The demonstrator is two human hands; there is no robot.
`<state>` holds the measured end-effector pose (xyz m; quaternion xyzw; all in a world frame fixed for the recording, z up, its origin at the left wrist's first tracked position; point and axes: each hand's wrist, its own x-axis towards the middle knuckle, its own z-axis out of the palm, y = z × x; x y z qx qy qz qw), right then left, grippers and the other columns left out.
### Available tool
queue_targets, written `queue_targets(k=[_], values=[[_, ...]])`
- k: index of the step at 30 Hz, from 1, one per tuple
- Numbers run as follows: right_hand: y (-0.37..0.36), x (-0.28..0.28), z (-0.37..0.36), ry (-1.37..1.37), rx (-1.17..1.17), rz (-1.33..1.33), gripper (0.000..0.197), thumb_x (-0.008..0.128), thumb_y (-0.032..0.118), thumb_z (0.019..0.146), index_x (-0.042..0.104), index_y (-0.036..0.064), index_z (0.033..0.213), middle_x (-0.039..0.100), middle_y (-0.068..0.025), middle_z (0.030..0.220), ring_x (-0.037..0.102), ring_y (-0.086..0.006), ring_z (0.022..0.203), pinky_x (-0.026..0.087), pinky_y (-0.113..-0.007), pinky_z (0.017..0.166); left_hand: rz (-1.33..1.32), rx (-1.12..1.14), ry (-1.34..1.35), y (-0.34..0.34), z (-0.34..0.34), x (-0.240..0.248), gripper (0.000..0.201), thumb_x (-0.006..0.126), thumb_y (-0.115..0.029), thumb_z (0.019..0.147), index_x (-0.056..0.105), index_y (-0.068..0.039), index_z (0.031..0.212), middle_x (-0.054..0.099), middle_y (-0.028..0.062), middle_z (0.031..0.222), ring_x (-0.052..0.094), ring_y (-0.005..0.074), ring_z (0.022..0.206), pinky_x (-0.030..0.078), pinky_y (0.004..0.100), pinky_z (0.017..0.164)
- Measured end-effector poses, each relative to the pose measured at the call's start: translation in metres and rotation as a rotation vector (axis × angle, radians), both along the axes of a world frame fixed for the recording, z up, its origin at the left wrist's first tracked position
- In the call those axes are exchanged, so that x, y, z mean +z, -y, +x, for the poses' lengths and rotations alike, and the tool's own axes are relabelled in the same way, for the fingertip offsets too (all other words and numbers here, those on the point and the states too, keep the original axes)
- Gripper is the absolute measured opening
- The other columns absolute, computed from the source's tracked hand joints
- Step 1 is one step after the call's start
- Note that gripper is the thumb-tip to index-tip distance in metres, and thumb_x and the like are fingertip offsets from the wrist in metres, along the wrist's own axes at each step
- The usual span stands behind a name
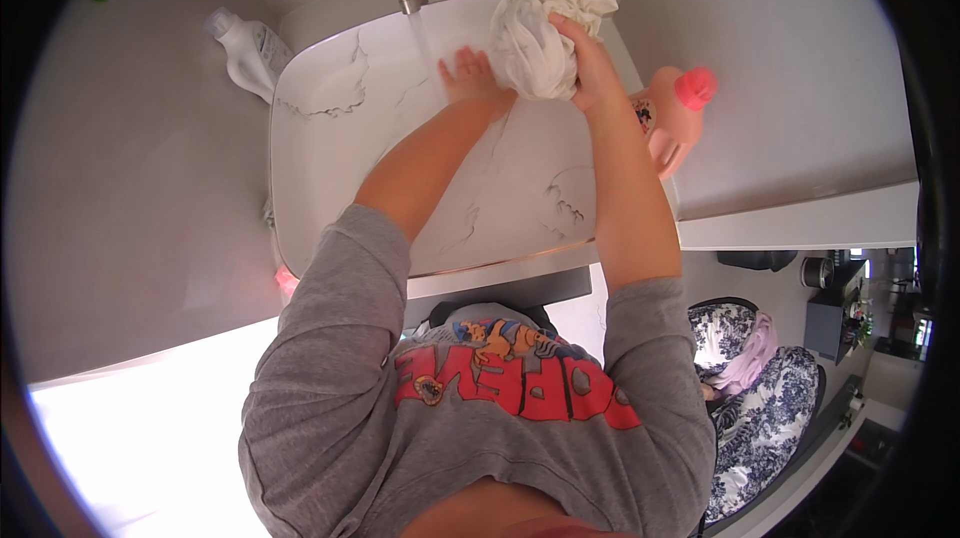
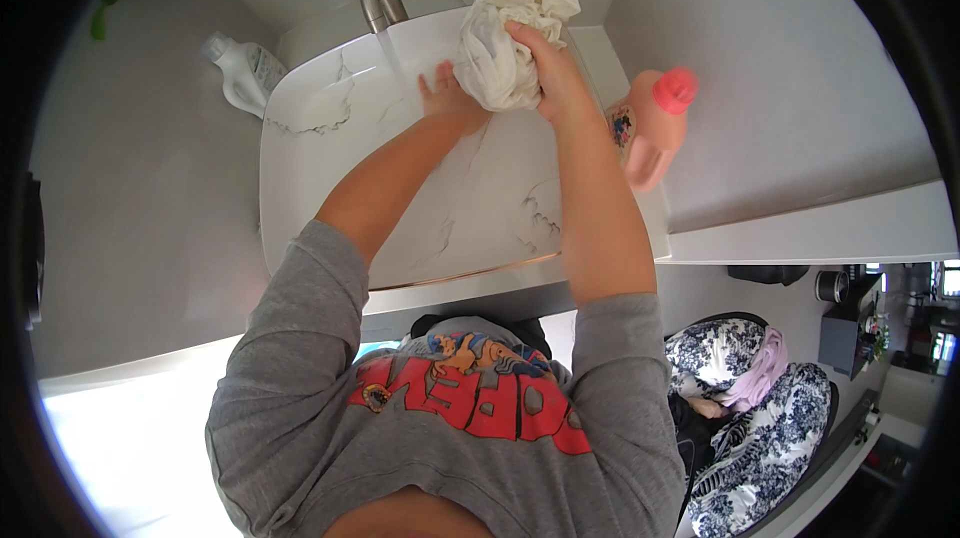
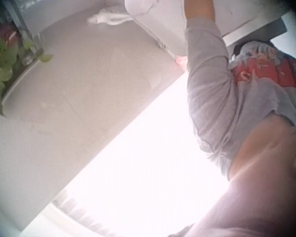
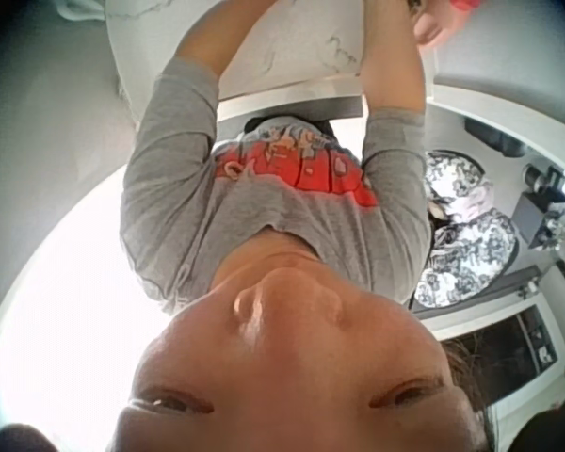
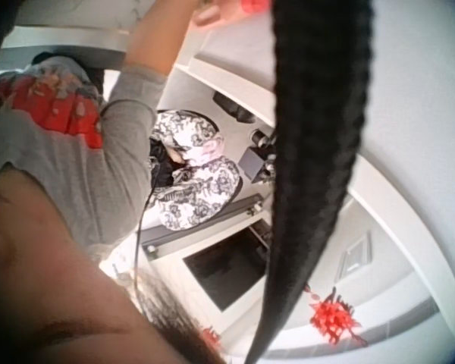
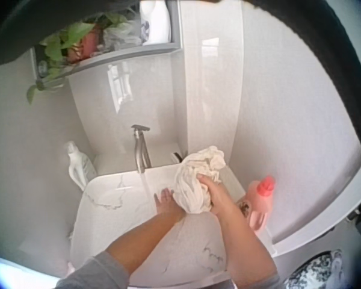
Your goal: The person hand-washes a white cloth in a bathroom sink. They repeatedly submerge, scrub, and wring the fabric by hand. Towards the end, they turn on the faucet to rinse the cloth and wipe the sink basin.
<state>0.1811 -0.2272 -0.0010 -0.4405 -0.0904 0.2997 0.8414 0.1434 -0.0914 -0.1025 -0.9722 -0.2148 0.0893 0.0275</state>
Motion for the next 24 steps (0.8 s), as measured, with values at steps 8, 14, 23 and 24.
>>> queue_targets(k=[8, 14, 23, 24], values=[[0.0, 0.001, -0.006, 0.031, -0.005, -0.023, 0.041, 0.065, 0.024, 0.078, 0.053, 0.0042, 0.112, 0.062, -0.0048, 0.101, 0.061, -0.0153, 0.087, 0.052, -0.029, 0.072, -0.078, -0.095, -0.115, -0.076, -0.068, 0.01, 0.081, 0.03, -0.061, 0.085, 0.012, -0.007, 0.142, 0.008, 0.0171, 0.148, 0.0, 0.0253, 0.138, -0.001, 0.0483, 0.108], [0.007, -0.001, 0.003, -0.03, -0.075, 0.067, 0.04, 0.065, 0.025, 0.079, 0.054, 0.0028, 0.11, 0.062, -0.005, 0.101, 0.061, -0.0164, 0.09, 0.052, -0.031, 0.076, 0.323, 0.163, 0.004, -0.167, -0.126, 0.014, 0.081, 0.03, -0.062, 0.085, 0.021, -0.005, 0.14, 0.011, 0.0206, 0.147, 0.003, 0.0275, 0.138, -0.001, 0.0451, 0.109], [0.018, -0.012, 0.022, -0.022, -0.085, 0.207, 0.034, 0.058, 0.029, 0.084, 0.058, 0.0059, 0.109, 0.063, -0.004, 0.101, 0.061, -0.0186, 0.092, 0.051, -0.034, 0.081, -0.106, 0.249, 0.241, -0.157, -0.079, -0.034, 0.092, 0.03, -0.068, 0.081, 0.007, -0.002, 0.142, 0.002, 0.0251, 0.146, -0.005, 0.0347, 0.137, -0.002, 0.043, 0.109], [0.017, -0.011, 0.02, -0.032, -0.083, 0.211, 0.033, 0.058, 0.027, 0.083, 0.057, 0.005, 0.108, 0.063, -0.0046, 0.1, 0.061, -0.0182, 0.091, 0.051, -0.033, 0.08, -0.112, 0.223, 0.238, -0.15, -0.071, -0.036, 0.092, 0.031, -0.068, 0.081, 0.007, -0.003, 0.142, 0.001, 0.0244, 0.146, -0.005, 0.0346, 0.137, -0.002, 0.0431, 0.109]])
